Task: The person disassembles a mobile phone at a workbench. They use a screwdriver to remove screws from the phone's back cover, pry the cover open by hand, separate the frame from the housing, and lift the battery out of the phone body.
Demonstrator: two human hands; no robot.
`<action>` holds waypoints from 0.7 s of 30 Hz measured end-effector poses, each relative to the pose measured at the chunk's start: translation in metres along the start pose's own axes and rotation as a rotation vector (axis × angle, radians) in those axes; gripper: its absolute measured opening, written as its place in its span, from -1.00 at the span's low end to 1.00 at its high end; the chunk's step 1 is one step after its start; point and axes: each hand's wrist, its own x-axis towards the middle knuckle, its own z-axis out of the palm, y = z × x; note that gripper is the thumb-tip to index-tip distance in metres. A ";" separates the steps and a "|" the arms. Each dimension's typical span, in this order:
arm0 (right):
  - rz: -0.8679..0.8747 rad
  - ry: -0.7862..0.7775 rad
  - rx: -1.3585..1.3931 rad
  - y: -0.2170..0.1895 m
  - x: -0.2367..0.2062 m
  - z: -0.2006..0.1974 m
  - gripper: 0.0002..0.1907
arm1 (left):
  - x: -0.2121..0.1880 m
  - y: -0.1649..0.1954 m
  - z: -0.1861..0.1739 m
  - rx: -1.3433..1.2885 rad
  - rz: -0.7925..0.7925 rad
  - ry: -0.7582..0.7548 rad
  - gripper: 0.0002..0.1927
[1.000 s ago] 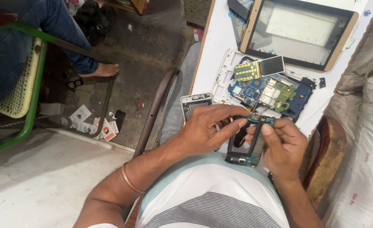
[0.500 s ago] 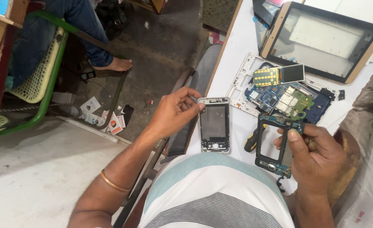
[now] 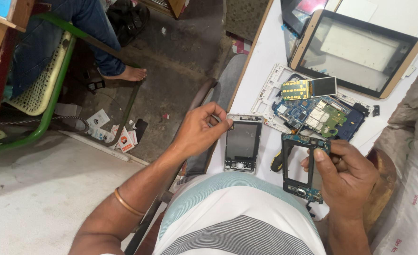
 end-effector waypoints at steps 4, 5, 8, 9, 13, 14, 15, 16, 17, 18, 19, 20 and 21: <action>0.023 0.020 -0.014 -0.004 -0.002 0.000 -0.86 | -0.009 0.001 0.000 -0.356 0.102 -0.105 -0.89; 0.024 0.023 0.007 -0.005 -0.003 0.001 -0.87 | -0.011 0.000 -0.001 -0.421 0.138 -0.135 -0.91; 0.026 0.028 0.046 -0.010 -0.003 0.004 -0.88 | -0.012 -0.002 0.008 -0.615 0.185 -0.248 -0.92; 0.030 0.029 0.055 -0.011 -0.003 0.005 -0.88 | -0.013 -0.002 0.014 -0.669 0.191 -0.246 -0.88; 0.019 0.016 0.054 -0.013 0.001 0.011 -0.85 | -0.017 0.006 0.044 -1.023 0.096 -0.282 -0.86; 0.019 0.010 0.052 -0.012 0.003 0.013 -0.86 | -0.018 0.010 0.050 -1.144 0.039 -0.301 -0.86; 0.019 0.003 0.050 -0.011 0.004 0.015 -0.86 | -0.018 0.014 0.054 -1.161 -0.003 -0.334 -0.80; 0.022 0.005 0.064 -0.011 0.005 0.016 -0.86 | -0.018 0.018 0.058 -1.177 -0.045 -0.367 -0.71; 0.024 0.009 0.076 -0.011 0.006 0.017 -0.86 | -0.018 0.022 0.060 -1.192 -0.088 -0.403 -0.61; 0.026 0.014 0.088 -0.011 0.007 0.017 -0.86 | -0.018 0.024 0.060 -1.207 -0.100 -0.432 -0.56; 0.041 0.024 0.098 -0.012 0.007 0.017 -0.86 | -0.018 0.026 0.061 -1.224 -0.113 -0.460 -0.51; 0.056 0.033 0.108 -0.013 0.007 0.016 -0.85 | -0.018 0.027 0.062 -1.239 -0.126 -0.488 -0.45; 0.068 0.044 0.121 -0.014 0.008 0.016 -0.85 | -0.017 0.026 0.063 -1.210 -0.102 -0.506 -0.44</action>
